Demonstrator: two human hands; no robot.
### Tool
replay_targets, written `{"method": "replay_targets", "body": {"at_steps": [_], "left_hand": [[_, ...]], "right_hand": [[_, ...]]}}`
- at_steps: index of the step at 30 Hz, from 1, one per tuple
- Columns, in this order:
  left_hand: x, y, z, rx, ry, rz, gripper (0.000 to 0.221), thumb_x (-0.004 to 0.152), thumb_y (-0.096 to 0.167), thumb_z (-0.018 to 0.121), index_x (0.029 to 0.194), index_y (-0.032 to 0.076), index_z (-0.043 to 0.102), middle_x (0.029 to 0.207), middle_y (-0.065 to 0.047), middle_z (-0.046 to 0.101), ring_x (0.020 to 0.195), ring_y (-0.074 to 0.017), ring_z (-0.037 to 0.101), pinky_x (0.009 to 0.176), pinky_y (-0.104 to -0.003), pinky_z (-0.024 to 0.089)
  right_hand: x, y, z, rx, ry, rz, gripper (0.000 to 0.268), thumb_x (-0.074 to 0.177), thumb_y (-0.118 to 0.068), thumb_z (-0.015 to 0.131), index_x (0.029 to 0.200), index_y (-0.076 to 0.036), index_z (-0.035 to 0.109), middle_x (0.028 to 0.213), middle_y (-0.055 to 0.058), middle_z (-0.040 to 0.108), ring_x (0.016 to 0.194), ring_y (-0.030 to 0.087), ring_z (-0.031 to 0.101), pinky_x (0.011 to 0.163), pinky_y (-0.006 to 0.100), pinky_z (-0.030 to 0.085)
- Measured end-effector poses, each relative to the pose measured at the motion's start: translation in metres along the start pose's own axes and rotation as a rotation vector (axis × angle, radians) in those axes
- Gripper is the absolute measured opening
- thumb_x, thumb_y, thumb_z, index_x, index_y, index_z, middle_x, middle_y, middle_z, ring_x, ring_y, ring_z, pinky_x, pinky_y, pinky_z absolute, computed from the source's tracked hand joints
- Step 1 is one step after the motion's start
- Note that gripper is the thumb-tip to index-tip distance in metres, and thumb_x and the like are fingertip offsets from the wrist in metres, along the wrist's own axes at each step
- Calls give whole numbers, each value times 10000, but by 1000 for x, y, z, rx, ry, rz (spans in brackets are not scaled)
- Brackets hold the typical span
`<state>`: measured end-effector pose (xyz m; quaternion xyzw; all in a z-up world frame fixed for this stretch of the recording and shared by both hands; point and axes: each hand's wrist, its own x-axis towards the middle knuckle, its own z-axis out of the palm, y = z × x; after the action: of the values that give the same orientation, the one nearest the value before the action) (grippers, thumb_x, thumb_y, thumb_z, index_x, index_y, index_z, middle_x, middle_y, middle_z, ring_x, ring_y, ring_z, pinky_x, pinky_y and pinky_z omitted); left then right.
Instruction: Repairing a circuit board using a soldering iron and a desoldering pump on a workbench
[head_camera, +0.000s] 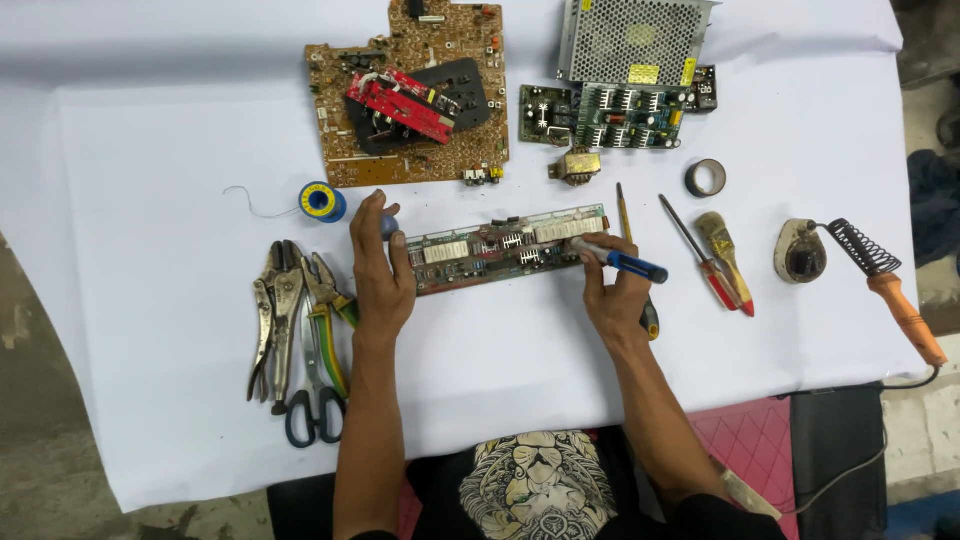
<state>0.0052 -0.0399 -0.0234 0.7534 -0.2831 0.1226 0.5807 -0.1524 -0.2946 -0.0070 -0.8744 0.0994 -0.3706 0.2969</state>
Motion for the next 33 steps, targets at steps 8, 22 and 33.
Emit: {"method": "replay_targets", "body": {"at_steps": [8,22,33], "left_hand": [[1,7,-26,-63,7,-179,432,862,-19,831,1257,12,658,1120,-178,730,1010,-375,734,831,-435,619],[2,17,-33,28,-106,-61,432,1086,39,516,1517,38,489,1402,-271,590,1198,-491,611,903,-527,612],[-10,0,-19,120,245,-197,401,887,193,883,1183,41,659,936,-209,766,741,-337,768,590,-393,648]], "right_hand": [[-9,-2,-3,70,-8,68,152,975,-5,718,1077,-3,605,1000,137,759,896,329,755,768,380,605],[-10,-11,0,100,-15,141,162,1014,-117,696,1111,-27,602,1019,134,773,845,316,761,722,360,611],[-9,-16,-1,121,-33,167,127,1006,-29,688,1085,1,593,1011,184,762,793,333,754,705,384,621]]}}
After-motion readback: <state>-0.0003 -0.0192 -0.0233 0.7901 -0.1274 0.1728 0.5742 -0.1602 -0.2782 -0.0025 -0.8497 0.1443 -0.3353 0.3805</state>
